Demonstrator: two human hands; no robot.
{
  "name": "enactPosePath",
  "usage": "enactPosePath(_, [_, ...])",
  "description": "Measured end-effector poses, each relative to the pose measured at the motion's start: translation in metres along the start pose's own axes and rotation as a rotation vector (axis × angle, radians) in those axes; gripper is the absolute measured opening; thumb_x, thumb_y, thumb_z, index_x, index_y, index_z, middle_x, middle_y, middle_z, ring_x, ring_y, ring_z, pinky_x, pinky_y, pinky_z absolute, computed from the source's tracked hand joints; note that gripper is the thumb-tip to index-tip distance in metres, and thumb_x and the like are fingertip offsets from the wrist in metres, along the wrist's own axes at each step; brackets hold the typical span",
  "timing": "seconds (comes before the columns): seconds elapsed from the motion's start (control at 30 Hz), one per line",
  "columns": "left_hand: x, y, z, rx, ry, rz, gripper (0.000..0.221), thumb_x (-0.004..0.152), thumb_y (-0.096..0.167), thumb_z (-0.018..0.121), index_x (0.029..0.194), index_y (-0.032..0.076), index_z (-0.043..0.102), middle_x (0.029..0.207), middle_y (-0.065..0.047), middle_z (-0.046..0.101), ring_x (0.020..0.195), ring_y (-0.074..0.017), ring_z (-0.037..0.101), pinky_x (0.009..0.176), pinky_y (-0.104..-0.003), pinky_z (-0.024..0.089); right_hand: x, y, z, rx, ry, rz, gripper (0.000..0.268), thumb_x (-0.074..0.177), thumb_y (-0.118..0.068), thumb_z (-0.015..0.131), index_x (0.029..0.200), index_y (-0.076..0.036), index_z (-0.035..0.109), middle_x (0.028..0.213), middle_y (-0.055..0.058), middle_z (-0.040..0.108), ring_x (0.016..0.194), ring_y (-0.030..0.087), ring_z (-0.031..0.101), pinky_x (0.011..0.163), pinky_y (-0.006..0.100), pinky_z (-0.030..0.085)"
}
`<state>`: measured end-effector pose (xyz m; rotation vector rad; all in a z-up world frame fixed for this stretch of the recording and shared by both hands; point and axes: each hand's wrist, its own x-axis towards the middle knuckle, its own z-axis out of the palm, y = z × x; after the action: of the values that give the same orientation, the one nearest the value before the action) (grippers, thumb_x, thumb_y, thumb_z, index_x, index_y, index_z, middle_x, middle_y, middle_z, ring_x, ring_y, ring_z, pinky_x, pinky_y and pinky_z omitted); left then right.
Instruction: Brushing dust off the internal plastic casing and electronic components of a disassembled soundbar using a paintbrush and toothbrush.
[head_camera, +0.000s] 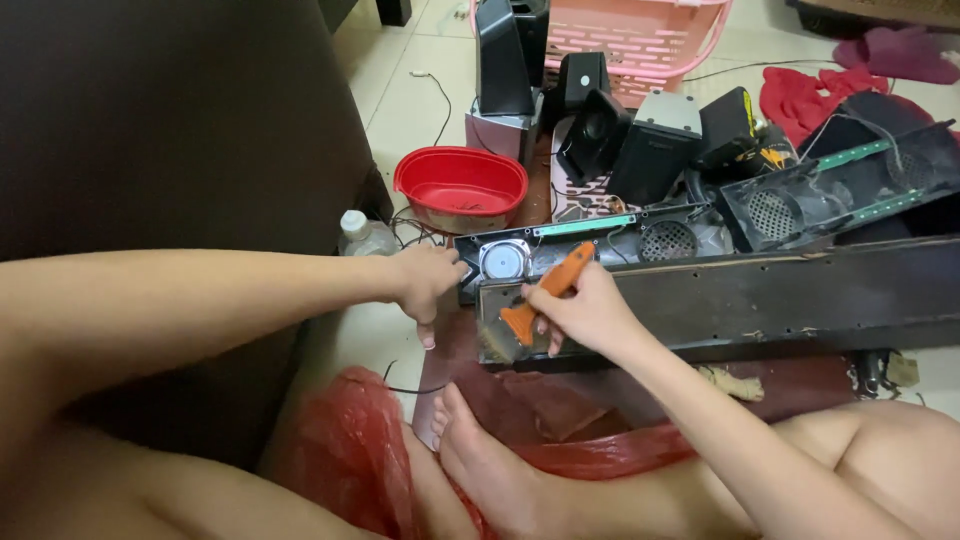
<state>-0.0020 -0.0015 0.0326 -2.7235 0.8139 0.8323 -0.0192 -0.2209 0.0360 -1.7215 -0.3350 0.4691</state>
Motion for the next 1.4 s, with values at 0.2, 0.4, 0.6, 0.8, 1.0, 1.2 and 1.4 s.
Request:
enactPosePath(0.2, [-0.01,0.016,-0.006,-0.193,0.0,0.056,0.115,0.045,0.045,0.086,0.129,-0.008,0.028,0.121,-0.023,0.047,0.115,-0.0337,0.047,0.095,-0.04,0.038,-0.018,-0.015,-0.012,-0.045,-0.058,-0.057,0.012,0.069,0.004,0.062,0.057,0.006,0.061,0.043,0.018,0.055,0.028,0.021,0.055,0.027,0.028,0.046])
enactPosePath(0.4, [0.007,0.011,0.015,-0.227,0.041,0.037,0.121,0.04,0.047,0.087,0.129,-0.008,0.026,0.121,-0.022,0.048,0.113,-0.0353,0.048,0.094,-0.044,0.041,-0.03,-0.043,-0.048,-0.512,0.093,-0.143,0.013,0.068,-0.005,0.062,0.055,0.0,0.062,0.042,0.015,0.052,0.041,0.017,0.047,0.038,0.032,0.04])
enactPosePath(0.6, [0.008,-0.007,0.018,-0.118,0.013,0.105,0.12,0.042,0.041,0.088,0.131,-0.006,0.023,0.124,-0.02,0.047,0.115,-0.0343,0.047,0.097,-0.042,0.037,-0.001,-0.001,-0.007,-0.031,0.1,-0.059,0.014,0.074,-0.006,0.061,0.065,0.005,0.059,0.05,0.021,0.059,0.035,0.023,0.058,0.033,0.032,0.049])
enactPosePath(0.8, [0.014,-0.016,0.034,-0.051,-0.003,0.086,0.119,0.045,0.055,0.083,0.131,-0.006,0.026,0.122,-0.016,0.05,0.114,-0.0278,0.05,0.095,-0.04,0.037,-0.016,-0.005,-0.007,-0.416,0.187,-0.208,0.014,0.066,-0.011,0.065,0.053,-0.005,0.063,0.043,0.014,0.056,0.04,0.02,0.056,0.036,0.031,0.041])
enactPosePath(1.0, [0.014,-0.008,0.035,-0.009,0.021,0.051,0.106,0.046,0.05,0.085,0.121,-0.007,0.037,0.112,-0.018,0.055,0.106,-0.0291,0.054,0.09,-0.038,0.042,-0.009,-0.012,0.0,-0.31,0.293,-0.178,0.012,0.069,-0.01,0.063,0.059,-0.005,0.062,0.041,0.01,0.055,0.037,0.015,0.058,0.038,0.023,0.044])
enactPosePath(1.2, [0.022,-0.019,0.033,0.015,0.075,-0.027,0.104,0.043,0.047,0.087,0.115,-0.01,0.04,0.108,-0.02,0.056,0.102,-0.0317,0.056,0.087,-0.038,0.045,-0.028,-0.018,0.016,-0.331,0.245,-0.242,0.014,0.07,-0.013,0.065,0.058,-0.011,0.068,0.046,0.011,0.061,0.047,0.017,0.064,0.046,0.025,0.047])
enactPosePath(1.4, [0.039,-0.003,0.022,0.069,0.503,-0.006,0.071,0.052,0.043,0.079,0.097,-0.002,0.046,0.093,-0.018,0.054,0.085,-0.0349,0.054,0.076,-0.042,0.043,-0.053,0.01,-0.108,-0.379,0.53,-0.035,0.017,0.078,-0.012,0.065,0.072,0.003,0.062,0.058,0.009,0.06,0.041,0.016,0.054,0.037,0.024,0.042])
